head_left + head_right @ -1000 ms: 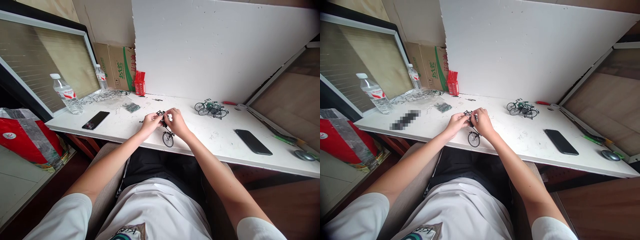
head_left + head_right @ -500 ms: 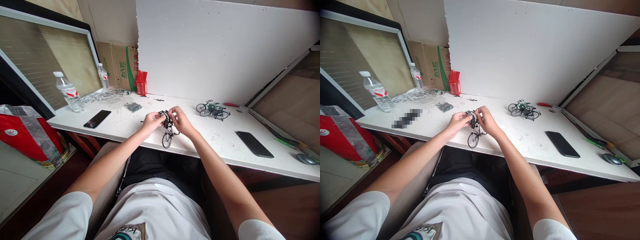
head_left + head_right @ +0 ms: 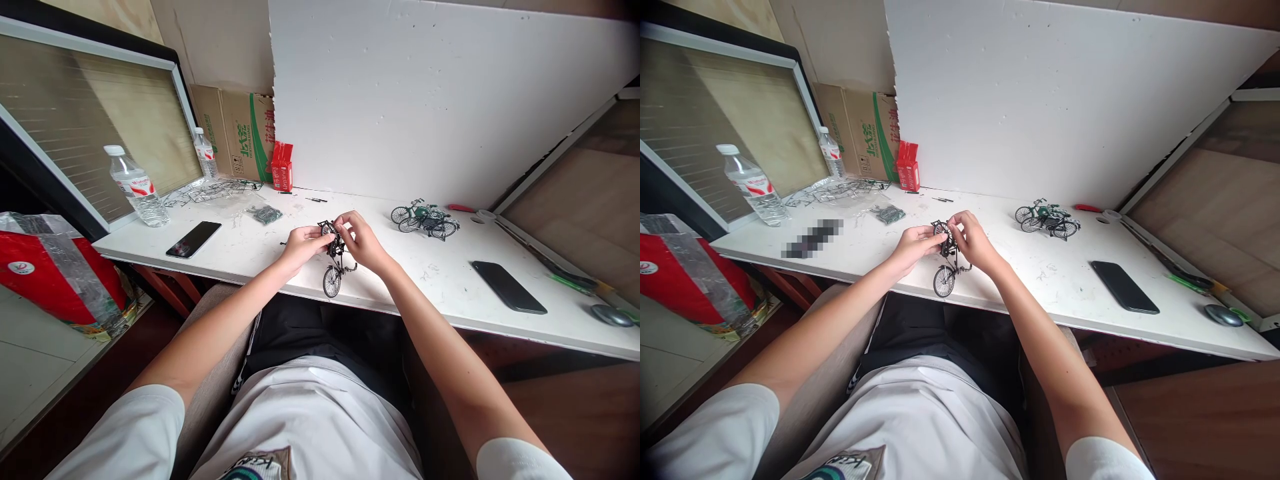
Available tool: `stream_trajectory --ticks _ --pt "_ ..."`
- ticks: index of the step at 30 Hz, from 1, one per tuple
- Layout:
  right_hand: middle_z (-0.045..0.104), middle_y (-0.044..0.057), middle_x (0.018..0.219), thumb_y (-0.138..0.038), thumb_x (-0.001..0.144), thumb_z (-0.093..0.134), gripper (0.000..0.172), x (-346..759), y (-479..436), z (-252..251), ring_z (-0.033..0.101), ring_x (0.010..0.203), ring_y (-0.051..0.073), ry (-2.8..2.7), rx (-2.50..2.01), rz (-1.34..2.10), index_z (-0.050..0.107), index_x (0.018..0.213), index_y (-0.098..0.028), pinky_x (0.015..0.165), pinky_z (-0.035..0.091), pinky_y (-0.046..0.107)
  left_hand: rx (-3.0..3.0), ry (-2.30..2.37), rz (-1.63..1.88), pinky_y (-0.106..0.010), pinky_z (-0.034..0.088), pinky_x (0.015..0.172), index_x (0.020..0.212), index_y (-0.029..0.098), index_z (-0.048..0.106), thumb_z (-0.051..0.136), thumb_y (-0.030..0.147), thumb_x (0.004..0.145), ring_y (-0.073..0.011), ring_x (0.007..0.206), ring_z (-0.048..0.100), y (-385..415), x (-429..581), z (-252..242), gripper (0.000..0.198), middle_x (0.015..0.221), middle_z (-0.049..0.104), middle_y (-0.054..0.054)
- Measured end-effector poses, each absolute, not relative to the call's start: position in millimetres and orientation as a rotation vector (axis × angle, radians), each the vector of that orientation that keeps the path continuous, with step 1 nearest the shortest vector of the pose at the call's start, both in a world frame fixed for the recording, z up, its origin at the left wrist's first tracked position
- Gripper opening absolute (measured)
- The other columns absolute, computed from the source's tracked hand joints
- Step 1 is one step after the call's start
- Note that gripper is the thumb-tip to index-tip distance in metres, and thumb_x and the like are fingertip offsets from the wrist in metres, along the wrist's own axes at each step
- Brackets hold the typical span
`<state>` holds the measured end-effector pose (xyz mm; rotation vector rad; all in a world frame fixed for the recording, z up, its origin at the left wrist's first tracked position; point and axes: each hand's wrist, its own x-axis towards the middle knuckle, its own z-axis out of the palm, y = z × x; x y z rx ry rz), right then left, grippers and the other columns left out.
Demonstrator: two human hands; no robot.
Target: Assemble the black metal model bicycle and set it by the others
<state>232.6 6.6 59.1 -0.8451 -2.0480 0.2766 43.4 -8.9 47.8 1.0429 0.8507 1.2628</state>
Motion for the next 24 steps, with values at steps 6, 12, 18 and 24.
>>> stream_trajectory --ticks 6,12,18,24 --pt "0.063 0.011 0.113 -0.046 0.113 0.046 0.025 234 6 60 0.061 0.108 0.024 -2.047 -0.829 0.262 0.058 0.112 -0.024 0.085 0.055 0.037 1.079 0.83 1.244 -0.035 0.057 0.091 0.096 0.011 0.076 0.093 0.026 0.075 -0.0197 0.098 0.069 -7 40 48 0.031 0.104 0.075 -0.01" --pt "0.064 0.013 0.119 -0.044 0.112 0.047 0.022 233 7 59 0.06 0.115 0.026 -2.044 -0.857 0.229 0.057 0.111 -0.025 0.088 0.058 0.04 1.085 0.816 1.263 -0.034 0.057 0.092 0.099 0.012 0.079 0.094 0.026 0.074 -0.0194 0.097 0.071 -9 40 50 0.033 0.104 0.077 -0.011" --pt "0.072 0.01 0.105 -0.039 0.1 0.061 0.017 235 9 59 0.069 0.095 0.022 -1.827 -0.953 0.297 0.065 0.098 -0.022 0.076 0.059 0.035 1.023 0.808 1.262 -0.035 0.057 0.096 0.093 0.013 0.081 0.093 0.023 0.074 -0.0195 0.099 0.072 1 36 45 0.025 0.104 0.079 -0.011" --pt "0.073 0.006 0.072 -0.031 0.077 0.077 0.014 248 27 37 0.068 0.063 0.019 -1.617 -1.181 0.607 0.072 0.08 -0.019 0.058 0.057 0.031 0.9 0.758 1.206 -0.038 0.057 0.102 0.087 0.011 0.079 0.096 0.018 0.068 -0.0199 0.097 0.073 17 25 32 0.027 0.097 0.08 -0.012"
